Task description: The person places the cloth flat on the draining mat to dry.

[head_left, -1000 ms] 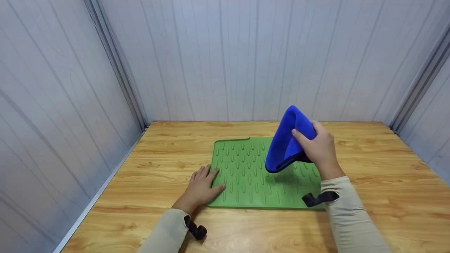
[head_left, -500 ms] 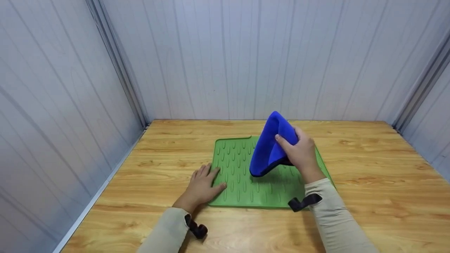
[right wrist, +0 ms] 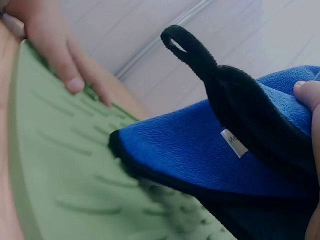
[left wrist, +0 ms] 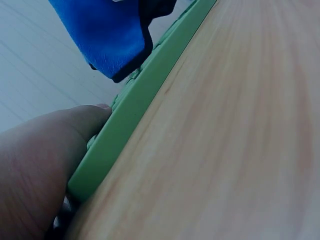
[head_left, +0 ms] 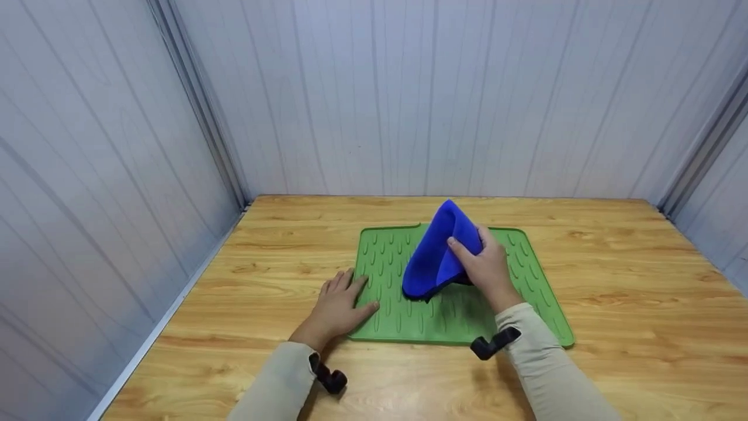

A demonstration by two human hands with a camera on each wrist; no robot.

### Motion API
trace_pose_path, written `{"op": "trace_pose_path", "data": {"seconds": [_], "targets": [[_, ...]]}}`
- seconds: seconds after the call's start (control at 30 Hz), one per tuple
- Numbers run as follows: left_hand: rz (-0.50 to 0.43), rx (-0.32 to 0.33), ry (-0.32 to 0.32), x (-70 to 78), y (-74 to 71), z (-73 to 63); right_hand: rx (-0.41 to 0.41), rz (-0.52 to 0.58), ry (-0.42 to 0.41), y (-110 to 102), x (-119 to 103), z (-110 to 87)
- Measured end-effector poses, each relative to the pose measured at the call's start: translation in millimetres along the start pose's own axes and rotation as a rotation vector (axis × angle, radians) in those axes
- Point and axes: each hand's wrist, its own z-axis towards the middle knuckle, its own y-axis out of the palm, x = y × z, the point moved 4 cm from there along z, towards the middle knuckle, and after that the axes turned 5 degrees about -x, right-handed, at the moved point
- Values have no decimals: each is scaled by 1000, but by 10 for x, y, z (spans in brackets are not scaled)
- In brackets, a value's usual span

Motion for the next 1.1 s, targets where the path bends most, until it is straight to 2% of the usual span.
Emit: {"op": "trace_pose_path", "data": {"seconds": [0.2,0.33,0.5,0.63,0.77,0.87,0.97,1.1], "targets": [[-5,-1,-1,13,-3,-1,-45,-48,1,50,157,-54],[-4,-3,-5,13,-7,2,-145,-86,42,90,249,-101],[-2,-1,3,4,-14,-1,-229,-167,31,151,305,-150],[0,8,10,-1,-9,-7,-267,-271,-54,209,318,-200],[-10,8,-3,2,-8,-15,-305,-399,-235,287,304,-250],[-20,4,-10,7,-10,-22,-308,-465,-330,320,297,-287],[-20,1,-5,12,-12,-21,-299,-504,-343,321,305,-316],[-24,5,4,24,-27,-9,-296,-505,-314,292,306,-330]]}}
